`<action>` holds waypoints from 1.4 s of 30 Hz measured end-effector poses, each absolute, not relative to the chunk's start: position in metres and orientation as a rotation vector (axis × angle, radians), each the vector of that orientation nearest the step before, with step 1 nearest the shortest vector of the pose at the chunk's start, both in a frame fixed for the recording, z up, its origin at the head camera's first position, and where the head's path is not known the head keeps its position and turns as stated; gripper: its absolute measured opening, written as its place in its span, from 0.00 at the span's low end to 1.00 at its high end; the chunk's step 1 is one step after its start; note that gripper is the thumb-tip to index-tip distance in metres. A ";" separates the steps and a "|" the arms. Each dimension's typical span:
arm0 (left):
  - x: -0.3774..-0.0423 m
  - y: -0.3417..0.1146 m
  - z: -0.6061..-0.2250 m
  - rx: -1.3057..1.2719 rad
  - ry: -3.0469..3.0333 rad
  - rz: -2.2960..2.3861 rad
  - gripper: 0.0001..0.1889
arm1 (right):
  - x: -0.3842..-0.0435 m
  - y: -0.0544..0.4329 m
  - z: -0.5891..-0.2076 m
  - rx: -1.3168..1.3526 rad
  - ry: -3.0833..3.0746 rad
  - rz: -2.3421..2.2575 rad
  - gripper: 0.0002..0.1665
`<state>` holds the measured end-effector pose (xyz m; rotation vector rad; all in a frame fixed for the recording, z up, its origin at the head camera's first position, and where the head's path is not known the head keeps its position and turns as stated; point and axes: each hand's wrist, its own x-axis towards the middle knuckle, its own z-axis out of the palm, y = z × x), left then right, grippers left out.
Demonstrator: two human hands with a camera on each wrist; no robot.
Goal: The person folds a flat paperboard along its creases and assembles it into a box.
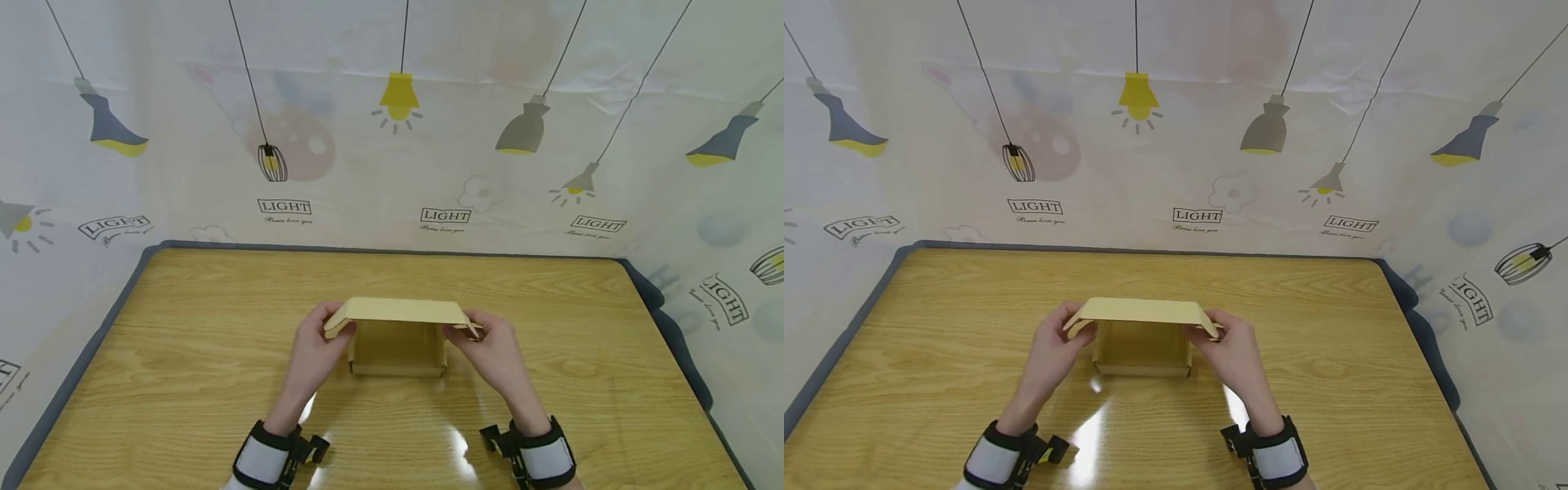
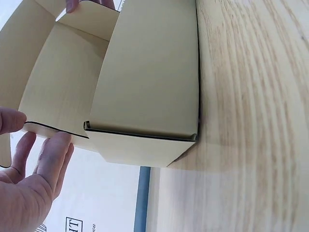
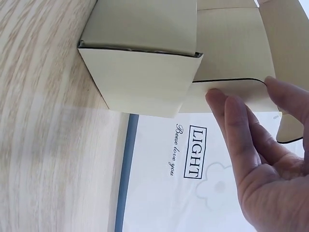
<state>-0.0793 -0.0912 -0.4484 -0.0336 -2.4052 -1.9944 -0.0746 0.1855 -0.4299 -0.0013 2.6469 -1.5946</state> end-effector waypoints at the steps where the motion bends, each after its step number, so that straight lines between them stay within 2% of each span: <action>1: -0.079 -0.091 -0.449 -0.039 -2.414 -1.981 0.12 | -0.075 0.186 -0.430 0.001 2.655 -1.578 0.18; 9: -0.080 -0.092 -0.450 -0.046 -2.444 -1.971 0.16 | -0.077 0.187 -0.433 -0.014 2.680 -1.498 0.21; 14: -0.081 -0.100 -0.450 -0.181 -2.498 -2.018 0.24 | -0.076 0.189 -0.435 -0.055 2.712 -1.438 0.23; 21: -0.077 -0.119 -0.435 -0.476 -2.697 -1.759 0.42 | -0.066 0.209 -0.416 -0.250 2.607 -1.384 0.51; 22: -0.076 -0.119 -0.433 -0.524 -2.676 -1.734 0.43 | -0.065 0.211 -0.413 -0.301 2.618 -1.404 0.51; 28: -0.074 -0.105 -0.425 -0.718 -2.547 -1.536 0.42 | -0.068 0.202 -0.405 -0.554 2.796 -1.458 0.31; 35: -0.072 -0.090 -0.430 -0.679 -2.583 -1.463 0.33 | -0.072 0.182 -0.409 -0.544 2.813 -1.279 0.31; 42: -0.070 -0.087 -0.433 -0.648 -2.591 -1.425 0.29 | -0.072 0.176 -0.413 -0.541 2.821 -1.243 0.30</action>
